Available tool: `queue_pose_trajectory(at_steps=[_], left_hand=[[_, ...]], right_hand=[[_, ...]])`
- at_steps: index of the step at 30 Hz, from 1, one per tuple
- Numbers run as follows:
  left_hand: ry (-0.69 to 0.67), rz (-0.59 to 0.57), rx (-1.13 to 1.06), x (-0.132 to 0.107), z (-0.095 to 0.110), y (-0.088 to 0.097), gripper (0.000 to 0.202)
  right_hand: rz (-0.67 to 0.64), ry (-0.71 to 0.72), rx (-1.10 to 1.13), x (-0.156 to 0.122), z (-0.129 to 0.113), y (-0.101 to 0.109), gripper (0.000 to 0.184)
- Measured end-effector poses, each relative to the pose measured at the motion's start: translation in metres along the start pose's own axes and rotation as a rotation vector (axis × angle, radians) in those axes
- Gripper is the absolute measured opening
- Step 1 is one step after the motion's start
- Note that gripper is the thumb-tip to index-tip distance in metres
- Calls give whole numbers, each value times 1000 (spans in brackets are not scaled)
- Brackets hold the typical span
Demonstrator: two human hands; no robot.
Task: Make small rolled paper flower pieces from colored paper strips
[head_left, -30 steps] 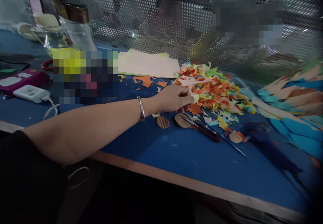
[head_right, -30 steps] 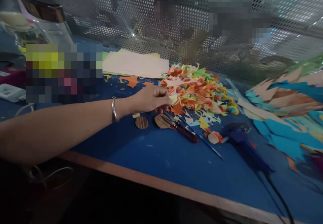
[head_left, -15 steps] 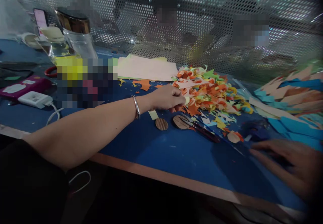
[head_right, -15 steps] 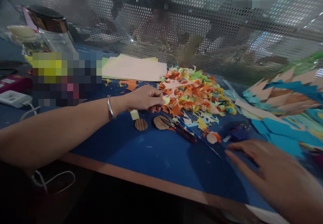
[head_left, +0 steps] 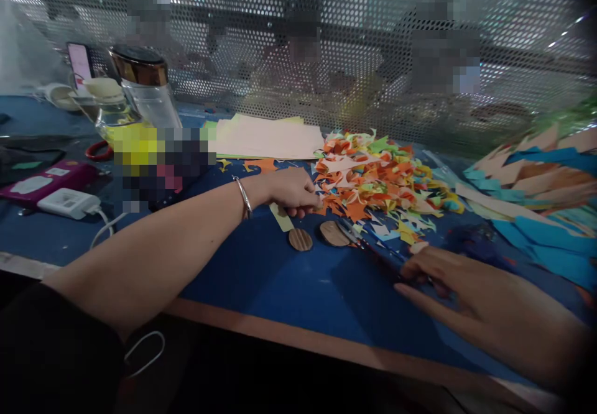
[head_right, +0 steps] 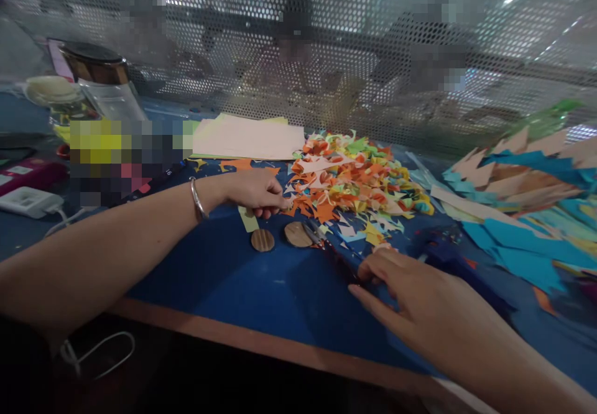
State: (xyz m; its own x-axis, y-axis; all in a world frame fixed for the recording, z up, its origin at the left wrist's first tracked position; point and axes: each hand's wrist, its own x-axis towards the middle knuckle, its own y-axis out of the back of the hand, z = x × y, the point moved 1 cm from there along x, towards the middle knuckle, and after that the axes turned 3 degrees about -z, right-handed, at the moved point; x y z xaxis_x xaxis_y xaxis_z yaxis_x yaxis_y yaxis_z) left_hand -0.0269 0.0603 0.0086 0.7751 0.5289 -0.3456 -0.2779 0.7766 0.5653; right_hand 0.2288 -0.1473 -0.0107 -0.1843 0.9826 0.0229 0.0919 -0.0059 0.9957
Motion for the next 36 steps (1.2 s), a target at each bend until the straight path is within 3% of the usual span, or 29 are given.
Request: queue_pose_trajectory(at_steps=[3, 7, 10, 15, 19, 25, 28, 32, 36], left_hand=[[-6, 91, 152, -1, -1, 8, 23], [-166, 357, 360, -1, 1, 9, 24], [-251, 426, 420, -2, 3, 5, 24], [-217, 391, 504, -2, 3, 3, 31], [-121, 309, 584, -3, 3, 6, 23], [-95, 382, 590, -8, 3, 15, 24], [-131, 346, 558, -7, 2, 16, 20], [-218, 284, 516, -7, 10, 8, 17], [-261, 290, 496, -10, 19, -3, 20]], right_hand=[[-42, 9, 45, 2, -5, 4, 48], [55, -19, -36, 22, -6, 8, 41], [55, -6, -98, 33, 0, 5, 31], [44, 4, -164, 41, 0, 5, 25], [21, 16, -181, 52, -11, 10, 27], [-55, 31, -194, 69, -8, 9, 26], [-49, -17, -160, 72, -2, 9, 30], [68, -81, -62, 71, 1, 11, 33], [160, -25, 75, 70, -2, 11, 32]])
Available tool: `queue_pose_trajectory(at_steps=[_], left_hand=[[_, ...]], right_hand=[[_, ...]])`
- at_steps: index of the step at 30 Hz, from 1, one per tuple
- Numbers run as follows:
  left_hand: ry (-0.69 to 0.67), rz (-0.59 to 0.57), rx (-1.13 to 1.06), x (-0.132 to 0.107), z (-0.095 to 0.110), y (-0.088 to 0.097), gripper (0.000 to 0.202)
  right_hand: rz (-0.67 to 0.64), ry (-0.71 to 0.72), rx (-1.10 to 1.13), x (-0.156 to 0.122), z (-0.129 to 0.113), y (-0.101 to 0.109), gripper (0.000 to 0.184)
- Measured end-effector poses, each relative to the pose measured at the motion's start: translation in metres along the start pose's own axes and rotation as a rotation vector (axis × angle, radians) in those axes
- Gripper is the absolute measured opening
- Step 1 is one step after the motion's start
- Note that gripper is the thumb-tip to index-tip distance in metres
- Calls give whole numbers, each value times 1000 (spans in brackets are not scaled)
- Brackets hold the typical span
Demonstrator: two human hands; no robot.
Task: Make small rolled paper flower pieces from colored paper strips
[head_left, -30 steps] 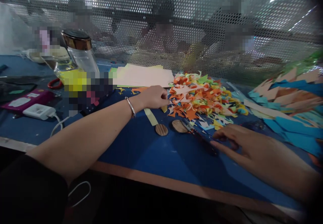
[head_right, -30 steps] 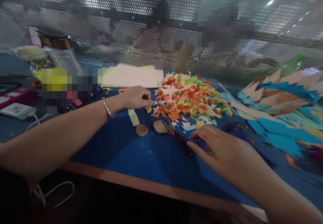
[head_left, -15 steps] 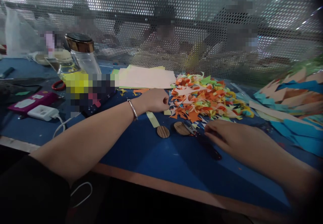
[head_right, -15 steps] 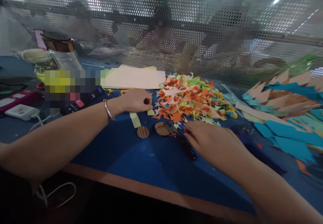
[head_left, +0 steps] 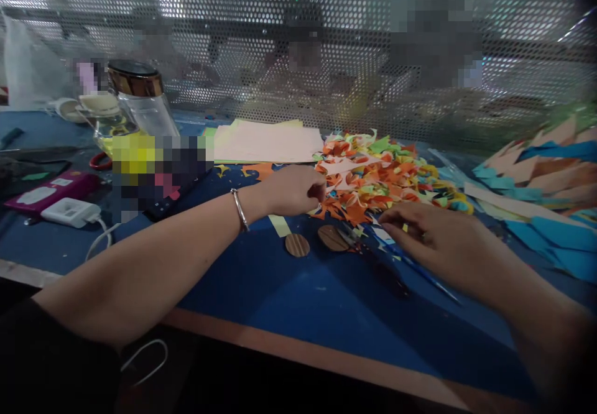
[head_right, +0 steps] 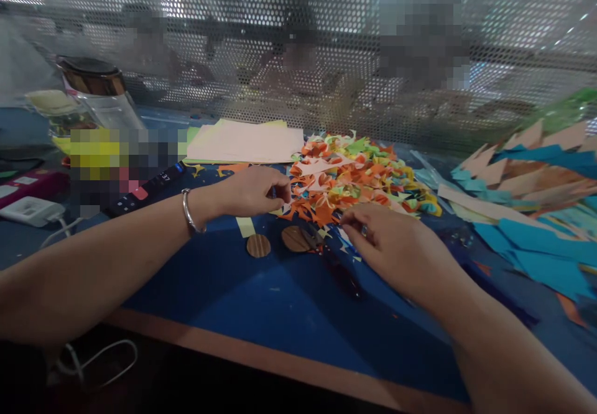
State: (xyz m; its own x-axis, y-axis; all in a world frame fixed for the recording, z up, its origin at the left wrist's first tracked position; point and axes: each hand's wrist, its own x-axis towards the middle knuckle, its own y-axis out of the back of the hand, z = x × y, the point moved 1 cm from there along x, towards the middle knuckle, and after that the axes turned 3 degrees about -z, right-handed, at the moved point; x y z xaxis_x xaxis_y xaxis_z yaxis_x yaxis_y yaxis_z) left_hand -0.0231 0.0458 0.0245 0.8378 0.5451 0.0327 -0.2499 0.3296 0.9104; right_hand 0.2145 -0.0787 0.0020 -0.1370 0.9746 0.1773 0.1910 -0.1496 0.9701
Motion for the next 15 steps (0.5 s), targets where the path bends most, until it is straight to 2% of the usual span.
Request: queue_pose_trajectory(at_steps=[6, 9, 12, 15], left_hand=[[-30, 21, -34, 0, 7, -6, 23], [-130, -11, 24, 1, 14, -13, 26], [-222, -49, 111, -1, 25, -19, 29], [-232, -48, 107, -5, 34, -17, 23]], right_hand=[[-40, 147, 39, 2, -6, -9, 27], [-76, 146, -15, 3, -7, -13, 25], [-54, 130, -56, 4, -7, -12, 20], [-5, 101, -46, 3, -7, -9, 19]])
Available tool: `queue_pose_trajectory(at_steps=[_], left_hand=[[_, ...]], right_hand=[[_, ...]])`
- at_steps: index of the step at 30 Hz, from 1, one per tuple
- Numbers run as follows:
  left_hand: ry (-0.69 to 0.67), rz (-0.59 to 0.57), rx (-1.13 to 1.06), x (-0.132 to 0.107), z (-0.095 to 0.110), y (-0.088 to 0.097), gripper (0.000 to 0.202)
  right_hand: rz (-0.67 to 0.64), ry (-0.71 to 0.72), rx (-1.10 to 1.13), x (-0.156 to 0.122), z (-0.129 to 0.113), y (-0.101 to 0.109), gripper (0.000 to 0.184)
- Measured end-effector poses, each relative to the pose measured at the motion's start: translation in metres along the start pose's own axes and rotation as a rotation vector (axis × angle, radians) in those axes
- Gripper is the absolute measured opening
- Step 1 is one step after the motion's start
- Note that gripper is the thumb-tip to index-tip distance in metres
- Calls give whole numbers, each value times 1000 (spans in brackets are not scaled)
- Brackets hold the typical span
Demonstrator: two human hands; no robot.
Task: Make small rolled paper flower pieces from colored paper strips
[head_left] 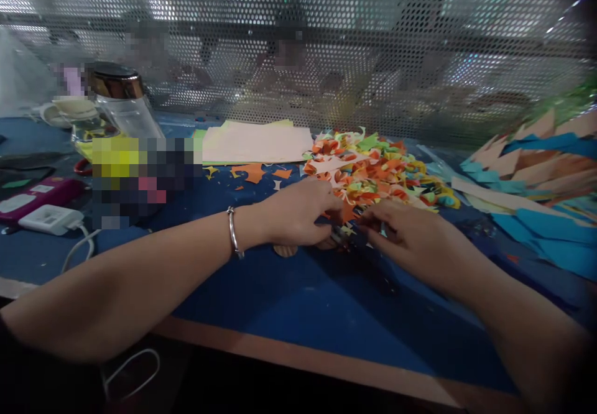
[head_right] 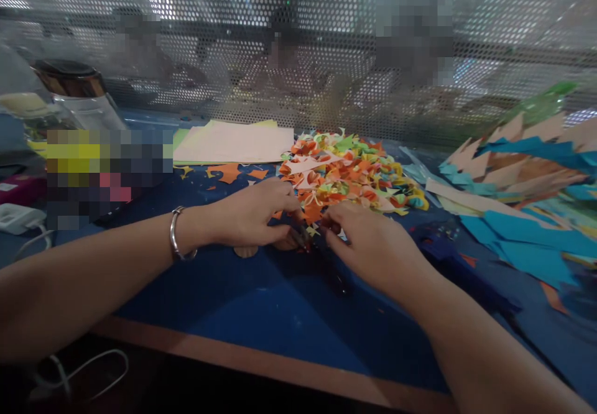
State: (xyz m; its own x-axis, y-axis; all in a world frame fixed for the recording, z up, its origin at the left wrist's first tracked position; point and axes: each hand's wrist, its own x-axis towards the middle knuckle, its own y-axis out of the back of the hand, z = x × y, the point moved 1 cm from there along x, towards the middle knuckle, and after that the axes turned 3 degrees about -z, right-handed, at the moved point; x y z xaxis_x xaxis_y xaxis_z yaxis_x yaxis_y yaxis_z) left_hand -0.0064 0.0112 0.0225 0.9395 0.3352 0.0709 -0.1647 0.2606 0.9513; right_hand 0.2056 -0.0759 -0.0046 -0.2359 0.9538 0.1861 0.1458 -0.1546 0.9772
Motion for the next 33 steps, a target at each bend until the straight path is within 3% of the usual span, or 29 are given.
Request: queue_pose_trajectory(at_steps=[3, 7, 14, 18, 22, 24, 26, 29, 33], left_hand=[[65, -8, -5, -4, 2, 4, 16], [139, -102, 17, -9, 0, 2, 37], [163, -148, -14, -8, -1, 0, 30], [199, -182, -60, -11, -5, 16, 38], [317, -91, -5, -19, -21, 43, 34], [403, -142, 87, -22, -29, 53, 31], [462, -271, 150, -26, -35, 57, 31], [467, -414, 184, -29, -38, 57, 35], [485, -430, 195, -30, -38, 55, 30]], right_hand=[[0, 6, 68, -3, -5, 4, 23], [-113, 44, 149, -8, -13, 4, 30], [-192, 41, 159, -14, -20, -1, 16], [-158, 16, 129, -13, -20, 5, 22], [-88, -26, 183, -12, -21, 11, 26], [-84, -62, 220, -11, -23, 12, 27], [-85, -86, 256, -11, -24, 13, 29], [-75, -94, 314, -12, -24, 14, 31], [-25, -110, 350, -13, -22, 16, 34]])
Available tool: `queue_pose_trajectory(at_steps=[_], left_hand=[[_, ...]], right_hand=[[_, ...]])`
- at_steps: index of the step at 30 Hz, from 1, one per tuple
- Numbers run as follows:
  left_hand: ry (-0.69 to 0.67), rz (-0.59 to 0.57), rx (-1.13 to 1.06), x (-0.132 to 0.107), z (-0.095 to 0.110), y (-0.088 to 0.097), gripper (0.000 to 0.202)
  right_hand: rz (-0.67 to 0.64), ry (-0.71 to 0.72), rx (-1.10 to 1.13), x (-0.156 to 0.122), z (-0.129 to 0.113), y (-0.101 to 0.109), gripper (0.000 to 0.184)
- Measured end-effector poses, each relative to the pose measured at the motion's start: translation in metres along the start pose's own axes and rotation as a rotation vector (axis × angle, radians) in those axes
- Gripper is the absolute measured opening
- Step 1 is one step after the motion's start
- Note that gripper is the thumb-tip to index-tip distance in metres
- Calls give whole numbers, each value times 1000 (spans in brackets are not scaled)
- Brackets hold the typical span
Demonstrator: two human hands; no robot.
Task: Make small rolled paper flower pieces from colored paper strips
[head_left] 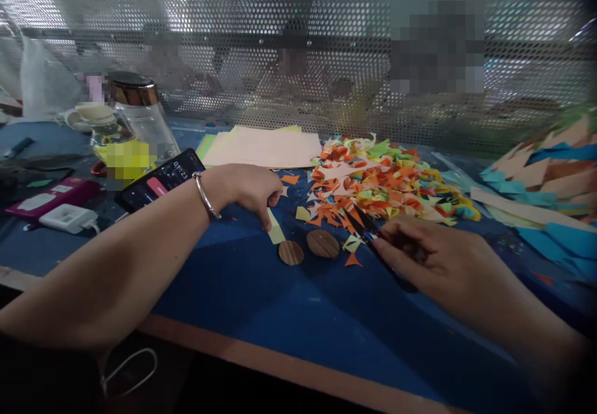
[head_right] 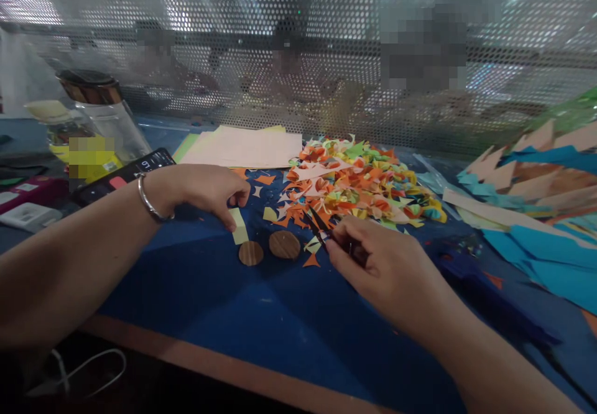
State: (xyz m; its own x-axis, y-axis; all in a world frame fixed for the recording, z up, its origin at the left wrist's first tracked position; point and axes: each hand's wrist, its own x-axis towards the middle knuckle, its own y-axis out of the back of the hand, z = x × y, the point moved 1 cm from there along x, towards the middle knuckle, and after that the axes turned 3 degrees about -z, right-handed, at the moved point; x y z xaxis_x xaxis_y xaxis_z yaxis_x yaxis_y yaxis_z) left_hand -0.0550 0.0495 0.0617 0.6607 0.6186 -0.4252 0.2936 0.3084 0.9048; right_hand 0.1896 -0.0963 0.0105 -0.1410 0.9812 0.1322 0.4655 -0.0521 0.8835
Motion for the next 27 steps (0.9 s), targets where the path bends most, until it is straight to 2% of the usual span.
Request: queue_pose_trajectory(at_steps=[7, 9, 13, 19, 21, 23, 27], left_hand=[[-31, -82, -137, 7, -11, -3, 21], [-17, -78, -158, 8, -14, -3, 27], [29, -53, -168, 7, -15, -2, 41], [-41, -71, -178, 8, -13, -5, 19], [-88, -29, -206, 11, -15, -5, 14], [-128, 82, -289, 15, -17, -3, 14], [-188, 329, -640, 19, -11, 2, 20]], right_hand=[[127, -2, 20, 2, -2, -1, 36], [145, -4, 20, 3, 0, -2, 36], [117, 11, 28, 4, 3, -5, 35], [36, 41, 23, 7, 2, -9, 33], [69, 18, 41, 6, 3, -8, 35], [129, -13, 66, 5, 4, -7, 36], [181, -81, 194, 4, 4, -4, 37]])
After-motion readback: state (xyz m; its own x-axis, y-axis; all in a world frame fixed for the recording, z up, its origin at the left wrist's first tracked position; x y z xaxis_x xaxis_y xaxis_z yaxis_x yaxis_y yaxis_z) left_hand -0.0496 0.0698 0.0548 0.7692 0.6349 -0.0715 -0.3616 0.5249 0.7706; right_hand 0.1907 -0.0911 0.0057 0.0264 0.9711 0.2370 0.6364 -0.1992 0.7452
